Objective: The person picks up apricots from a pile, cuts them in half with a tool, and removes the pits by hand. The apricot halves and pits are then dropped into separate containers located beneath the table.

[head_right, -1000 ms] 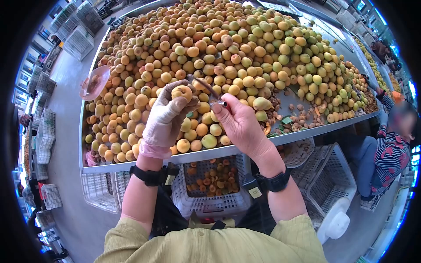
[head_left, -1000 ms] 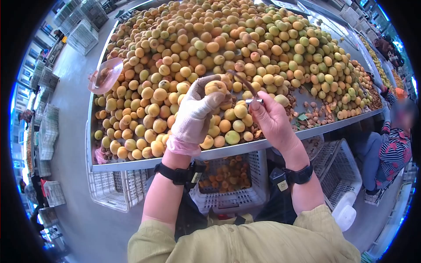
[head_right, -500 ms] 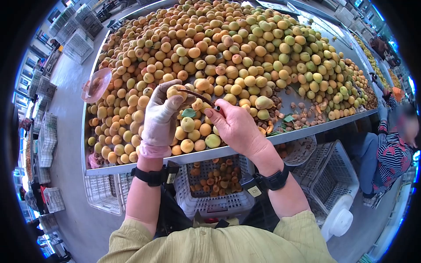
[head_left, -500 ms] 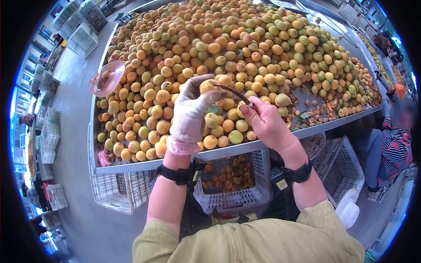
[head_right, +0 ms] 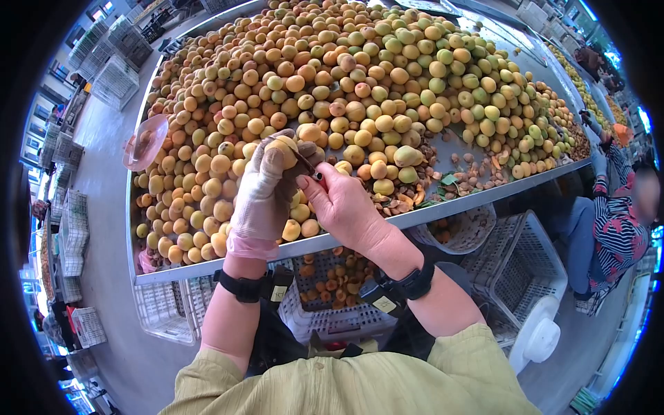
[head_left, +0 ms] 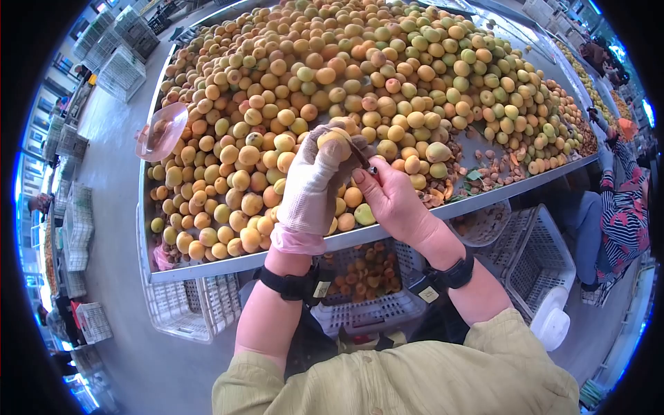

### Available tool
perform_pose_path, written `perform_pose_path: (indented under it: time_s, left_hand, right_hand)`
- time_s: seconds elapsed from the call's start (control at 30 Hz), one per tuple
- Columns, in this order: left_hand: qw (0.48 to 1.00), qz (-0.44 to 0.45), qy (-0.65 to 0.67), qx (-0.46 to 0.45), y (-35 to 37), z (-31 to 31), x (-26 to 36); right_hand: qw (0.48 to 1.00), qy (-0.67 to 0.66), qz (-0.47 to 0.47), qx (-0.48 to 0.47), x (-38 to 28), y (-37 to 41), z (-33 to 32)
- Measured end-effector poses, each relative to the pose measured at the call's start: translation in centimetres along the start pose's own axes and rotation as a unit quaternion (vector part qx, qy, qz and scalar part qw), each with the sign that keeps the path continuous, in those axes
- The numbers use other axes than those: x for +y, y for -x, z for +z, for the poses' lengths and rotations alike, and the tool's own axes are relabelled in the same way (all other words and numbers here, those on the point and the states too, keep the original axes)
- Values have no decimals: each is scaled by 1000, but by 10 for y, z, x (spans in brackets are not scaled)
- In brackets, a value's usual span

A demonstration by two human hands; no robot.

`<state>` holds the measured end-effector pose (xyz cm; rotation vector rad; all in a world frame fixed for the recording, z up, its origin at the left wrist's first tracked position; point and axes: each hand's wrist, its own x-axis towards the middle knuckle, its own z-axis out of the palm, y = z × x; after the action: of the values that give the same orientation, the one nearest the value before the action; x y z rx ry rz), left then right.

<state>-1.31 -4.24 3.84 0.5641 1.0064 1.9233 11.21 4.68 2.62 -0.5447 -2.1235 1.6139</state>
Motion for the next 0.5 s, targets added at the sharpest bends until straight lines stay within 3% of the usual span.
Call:
perform_pose_path:
  time_s: [0.1, 0.17, 0.23, 0.3, 0.37, 0.47, 0.5]
  left_hand:
    - [1000, -20, -22, -3, -2, -6, 0]
    - [996, 19, -83, -9, -2, -5, 1]
    - [999, 2, -39, -1, -1, -2, -5]
    - [981, -15, 189, 35, 0, 3, -12]
    - [982, 2, 185, 37, -3, 2, -13]
    - [997, 28, -66, 27, -8, -13, -1]
    - [997, 23, -73, 24, -8, -11, 3]
  right_hand:
    - [999, 30, -17, 3, 2, -3, -7]
    - [996, 7, 67, -55, -8, -4, -12]
    - [996, -20, 79, -39, -10, 1, 1]
    - [1000, 16, 13, 14, -2, 2, 10]
    - [1000, 11, 13, 11, -9, -1, 1]
    - [994, -17, 87, -68, -16, -4, -27]
    - [994, -18, 89, -68, -15, -2, -27]
